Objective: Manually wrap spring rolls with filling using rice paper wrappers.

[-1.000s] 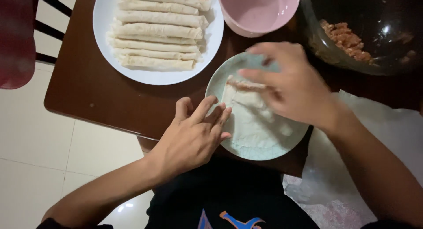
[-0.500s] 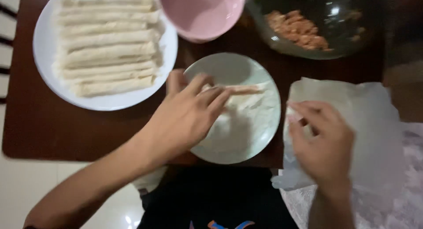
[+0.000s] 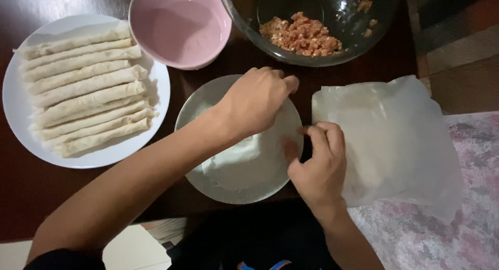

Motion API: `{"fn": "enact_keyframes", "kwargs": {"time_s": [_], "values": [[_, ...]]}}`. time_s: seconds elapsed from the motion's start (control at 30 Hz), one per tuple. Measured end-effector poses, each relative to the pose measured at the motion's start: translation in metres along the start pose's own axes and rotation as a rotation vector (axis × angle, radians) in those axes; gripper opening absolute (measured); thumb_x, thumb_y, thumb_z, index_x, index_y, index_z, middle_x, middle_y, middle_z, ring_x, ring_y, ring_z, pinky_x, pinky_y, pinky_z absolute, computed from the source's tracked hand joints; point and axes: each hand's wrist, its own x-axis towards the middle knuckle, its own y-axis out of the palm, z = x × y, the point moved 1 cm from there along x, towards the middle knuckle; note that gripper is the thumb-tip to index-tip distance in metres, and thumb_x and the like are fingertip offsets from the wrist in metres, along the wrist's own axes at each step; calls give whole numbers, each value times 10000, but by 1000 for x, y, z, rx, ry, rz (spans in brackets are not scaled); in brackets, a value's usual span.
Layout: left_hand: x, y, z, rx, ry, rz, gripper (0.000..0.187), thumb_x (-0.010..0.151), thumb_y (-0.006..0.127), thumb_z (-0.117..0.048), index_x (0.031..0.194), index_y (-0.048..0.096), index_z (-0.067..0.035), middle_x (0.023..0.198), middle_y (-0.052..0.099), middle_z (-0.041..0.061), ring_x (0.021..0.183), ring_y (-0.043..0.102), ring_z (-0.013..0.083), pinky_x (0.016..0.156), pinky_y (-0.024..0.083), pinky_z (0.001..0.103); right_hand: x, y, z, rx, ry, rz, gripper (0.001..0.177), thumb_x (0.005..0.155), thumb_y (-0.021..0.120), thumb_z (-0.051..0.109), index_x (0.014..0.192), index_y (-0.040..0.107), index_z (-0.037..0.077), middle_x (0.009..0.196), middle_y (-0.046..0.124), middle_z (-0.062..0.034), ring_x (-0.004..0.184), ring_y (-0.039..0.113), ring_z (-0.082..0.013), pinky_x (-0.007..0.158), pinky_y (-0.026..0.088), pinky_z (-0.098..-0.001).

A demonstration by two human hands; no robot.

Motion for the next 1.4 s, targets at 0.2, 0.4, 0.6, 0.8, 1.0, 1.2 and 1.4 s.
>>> {"fn": "enact_keyframes", "kwargs": {"time_s": [0.2, 0.4, 0.6, 0.8, 1.0, 1.2, 1.4], "values": [[3, 0, -3, -102, 11, -62, 362, 617, 743, -54, 971, 671, -37, 869, 706, 141, 885, 657, 374, 749, 502, 490, 0, 4, 8, 54, 7, 6, 452, 817, 843, 168, 1189, 650, -2, 1213, 553, -151, 1147, 580, -367, 989, 484, -442], [6, -2, 3, -145, 60, -67, 169, 675, 713, -60, 840, 673, -59, 841, 688, 131, 890, 650, 376, 731, 493, 490, 2, 4, 5, 70, 13, -6, 530, 796, 845, 141, 1247, 626, -29, 1249, 546, -156, 1184, 570, -362, 1008, 484, -438], [8, -5, 17, -186, 232, -71, 37, 731, 716, -80, 749, 692, -58, 834, 676, 157, 861, 649, 385, 754, 520, 473, 5, 4, -5, 42, -27, 21, 426, 782, 823, 75, 1154, 672, -66, 1210, 531, -151, 1105, 548, -334, 963, 478, -416], [8, -26, 15, -305, 158, 145, 77, 816, 705, -102, 857, 727, -40, 823, 722, 156, 762, 693, 365, 674, 542, 456, 12, 7, -5, 53, -10, 18, 358, 698, 734, -20, 1051, 688, -51, 1165, 528, -145, 1046, 526, -316, 930, 481, -408], [7, -23, 19, -265, 235, 153, 154, 743, 718, -84, 888, 758, -48, 854, 730, 156, 789, 689, 378, 686, 543, 460, 14, 8, 3, 37, -80, 1, 246, 773, 765, 12, 985, 644, -19, 1118, 581, -137, 1059, 544, -335, 945, 471, -421], [7, -13, 14, -180, 398, 66, 131, 696, 741, -92, 822, 767, -64, 864, 695, 113, 866, 671, 348, 765, 536, 457, 4, 7, 7, -85, -122, 23, 283, 725, 731, 55, 993, 658, -1, 1006, 697, -108, 993, 582, -313, 935, 439, -445], [0, -11, 10, 12, 483, -40, 108, 668, 725, -130, 768, 745, -96, 915, 664, 37, 1011, 601, 275, 885, 498, 409, -8, 4, 17, -96, -145, -5, 183, 764, 746, 79, 934, 704, 26, 941, 675, -75, 940, 561, -293, 892, 419, -444]]}}
